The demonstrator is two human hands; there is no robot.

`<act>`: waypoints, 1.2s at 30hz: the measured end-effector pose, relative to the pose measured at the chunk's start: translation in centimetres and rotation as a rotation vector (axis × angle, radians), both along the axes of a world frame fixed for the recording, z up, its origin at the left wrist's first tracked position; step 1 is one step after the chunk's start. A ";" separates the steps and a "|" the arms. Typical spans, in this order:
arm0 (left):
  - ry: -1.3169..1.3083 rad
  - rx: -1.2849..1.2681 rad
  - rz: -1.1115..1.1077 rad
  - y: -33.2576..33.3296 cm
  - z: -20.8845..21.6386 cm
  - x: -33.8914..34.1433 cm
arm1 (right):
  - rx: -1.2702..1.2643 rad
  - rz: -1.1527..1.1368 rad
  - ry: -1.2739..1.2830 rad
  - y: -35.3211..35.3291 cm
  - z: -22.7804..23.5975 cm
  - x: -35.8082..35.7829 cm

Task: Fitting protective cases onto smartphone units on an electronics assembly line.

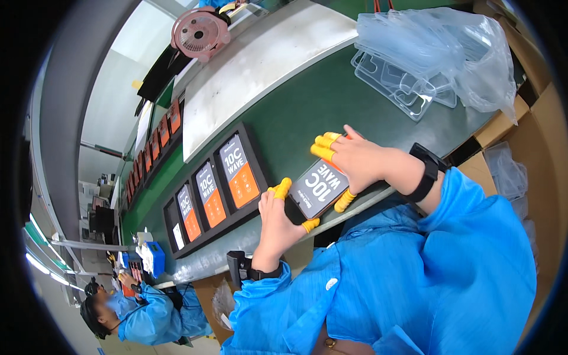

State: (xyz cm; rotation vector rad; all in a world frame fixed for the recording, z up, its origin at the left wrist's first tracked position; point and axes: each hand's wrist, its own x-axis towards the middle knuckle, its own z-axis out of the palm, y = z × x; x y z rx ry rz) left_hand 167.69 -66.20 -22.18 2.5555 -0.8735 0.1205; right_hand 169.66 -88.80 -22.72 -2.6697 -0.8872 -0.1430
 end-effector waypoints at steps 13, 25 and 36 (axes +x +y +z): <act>0.647 -0.984 0.103 0.7 0.8 -3.4 | 0.323 -0.213 -0.306 4.1 2.1 -2.4; 0.048 -0.801 0.292 0.8 -0.9 -1.7 | 0.414 -0.153 -0.067 4.0 3.2 0.1; 0.318 -0.477 -0.228 0.5 0.0 -2.8 | 1.282 -0.080 0.597 6.9 4.5 -2.0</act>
